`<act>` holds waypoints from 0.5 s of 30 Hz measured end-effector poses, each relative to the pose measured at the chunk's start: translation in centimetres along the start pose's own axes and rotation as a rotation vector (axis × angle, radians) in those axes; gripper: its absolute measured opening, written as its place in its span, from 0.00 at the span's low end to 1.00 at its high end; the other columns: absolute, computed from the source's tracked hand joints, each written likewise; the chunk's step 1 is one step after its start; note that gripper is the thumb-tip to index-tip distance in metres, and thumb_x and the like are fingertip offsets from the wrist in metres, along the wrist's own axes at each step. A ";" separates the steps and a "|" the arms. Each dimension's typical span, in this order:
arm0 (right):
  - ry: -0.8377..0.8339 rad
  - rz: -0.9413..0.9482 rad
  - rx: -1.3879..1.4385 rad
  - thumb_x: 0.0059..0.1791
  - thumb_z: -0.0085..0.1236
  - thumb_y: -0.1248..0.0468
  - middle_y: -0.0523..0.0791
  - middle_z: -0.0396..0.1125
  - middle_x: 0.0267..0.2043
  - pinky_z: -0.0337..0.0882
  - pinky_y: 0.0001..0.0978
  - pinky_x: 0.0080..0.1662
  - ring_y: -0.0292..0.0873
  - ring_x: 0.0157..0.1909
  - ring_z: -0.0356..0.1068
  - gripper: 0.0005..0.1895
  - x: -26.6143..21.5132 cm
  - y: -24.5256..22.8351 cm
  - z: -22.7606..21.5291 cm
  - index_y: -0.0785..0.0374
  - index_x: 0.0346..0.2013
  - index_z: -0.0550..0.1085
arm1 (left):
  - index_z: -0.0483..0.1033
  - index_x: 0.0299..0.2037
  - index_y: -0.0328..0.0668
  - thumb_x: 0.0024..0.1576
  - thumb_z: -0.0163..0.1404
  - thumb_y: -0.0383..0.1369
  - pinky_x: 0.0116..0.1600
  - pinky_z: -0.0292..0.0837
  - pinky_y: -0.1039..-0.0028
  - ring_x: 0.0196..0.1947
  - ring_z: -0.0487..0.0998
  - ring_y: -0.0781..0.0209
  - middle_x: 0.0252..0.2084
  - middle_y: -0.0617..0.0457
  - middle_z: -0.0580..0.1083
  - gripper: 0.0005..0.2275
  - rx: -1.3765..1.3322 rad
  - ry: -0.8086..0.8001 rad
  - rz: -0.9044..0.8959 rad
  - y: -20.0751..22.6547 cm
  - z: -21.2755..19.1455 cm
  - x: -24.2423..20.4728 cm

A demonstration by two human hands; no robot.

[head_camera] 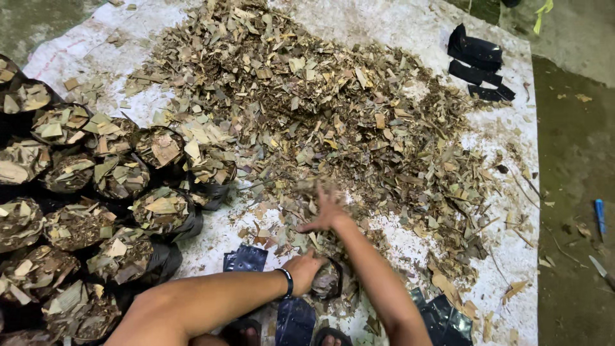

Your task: The person scoops dried leaves from a large pile on a white tarp and packs them into small black pouches. The person repeatedly fills each pouch, presses the contents down, and places the filled pouches into a growing stack on the left.

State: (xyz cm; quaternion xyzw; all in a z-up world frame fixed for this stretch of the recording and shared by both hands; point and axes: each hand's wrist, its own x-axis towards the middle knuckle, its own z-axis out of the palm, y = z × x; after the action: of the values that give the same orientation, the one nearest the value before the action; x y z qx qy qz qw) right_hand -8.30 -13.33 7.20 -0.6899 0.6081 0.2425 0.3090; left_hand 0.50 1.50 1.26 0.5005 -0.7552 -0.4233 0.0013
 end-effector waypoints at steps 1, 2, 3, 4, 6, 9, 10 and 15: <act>0.001 -0.021 -0.033 0.32 0.71 0.35 0.48 0.07 0.80 0.36 0.77 0.69 0.66 0.79 0.17 0.78 0.4 -1.0 0.6 0.32 0.76 0.21 | 0.65 0.68 0.50 0.47 0.55 0.19 0.59 0.73 0.55 0.55 0.75 0.30 0.64 0.29 0.62 0.35 0.007 -0.004 -0.006 0.2 0.0 -0.1; 0.005 -0.037 -0.066 0.35 0.70 0.36 0.49 0.10 0.80 0.41 0.74 0.68 0.66 0.78 0.21 0.74 1.0 -1.8 1.1 0.33 0.76 0.23 | 0.65 0.69 0.51 0.46 0.55 0.19 0.59 0.73 0.54 0.55 0.75 0.30 0.64 0.29 0.62 0.36 0.014 -0.008 -0.012 0.3 -0.1 -0.2; 0.016 -0.053 -0.114 0.37 0.68 0.37 0.51 0.13 0.80 0.45 0.72 0.67 0.67 0.78 0.26 0.70 1.3 -1.9 2.0 0.33 0.77 0.26 | 0.64 0.69 0.51 0.46 0.55 0.19 0.59 0.73 0.54 0.56 0.74 0.30 0.65 0.29 0.62 0.36 0.019 -0.018 -0.015 0.4 0.0 -0.3; 0.033 -0.069 -0.177 0.40 0.67 0.38 0.52 0.16 0.80 0.50 0.69 0.65 0.68 0.77 0.31 0.67 1.7 -1.7 3.1 0.33 0.77 0.28 | 0.63 0.69 0.49 0.46 0.55 0.18 0.60 0.73 0.54 0.57 0.74 0.30 0.66 0.28 0.60 0.36 0.015 -0.024 -0.006 0.5 0.2 -0.5; 0.158 -0.129 -0.371 0.44 0.64 0.39 0.55 0.22 0.80 0.60 0.64 0.63 0.69 0.75 0.41 0.59 2.7 -0.8 4.7 0.34 0.77 0.34 | 0.61 0.70 0.46 0.46 0.55 0.18 0.61 0.72 0.55 0.58 0.73 0.30 0.69 0.26 0.56 0.37 0.019 -0.021 0.018 0.1 -0.4 -0.6; 0.068 0.002 -0.366 0.52 0.58 0.43 0.56 0.27 0.81 0.74 0.55 0.56 0.73 0.71 0.54 0.46 3.9 2.6 7.7 0.31 0.78 0.41 | 0.62 0.67 0.42 0.44 0.55 0.17 0.62 0.71 0.55 0.59 0.72 0.30 0.71 0.29 0.56 0.36 0.027 0.038 0.076 -0.3 -0.2 -0.7; 0.094 -0.046 -0.370 0.53 0.54 0.49 0.56 0.30 0.82 0.75 0.52 0.53 0.69 0.67 0.60 0.42 4.3 4.0 8.5 0.31 0.77 0.45 | 0.61 0.68 0.43 0.45 0.55 0.18 0.62 0.71 0.55 0.59 0.72 0.30 0.70 0.29 0.56 0.36 0.020 0.018 0.056 -0.4 0.0 -0.7; 0.276 -0.196 -0.516 0.57 0.44 0.63 0.52 0.37 0.82 0.79 0.47 0.51 0.61 0.67 0.65 0.33 3.1 12.9 9.9 0.35 0.76 0.55 | 0.60 0.70 0.44 0.48 0.54 0.21 0.60 0.71 0.53 0.57 0.73 0.30 0.65 0.30 0.62 0.35 0.025 0.006 0.064 -0.4 0.0 -0.2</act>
State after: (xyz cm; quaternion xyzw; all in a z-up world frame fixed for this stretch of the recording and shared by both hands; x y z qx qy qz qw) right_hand -20.23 -9.24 -3.56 -0.8274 0.4932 0.2617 0.0600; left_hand 0.85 1.63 1.09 0.4775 -0.7761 -0.4119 0.0107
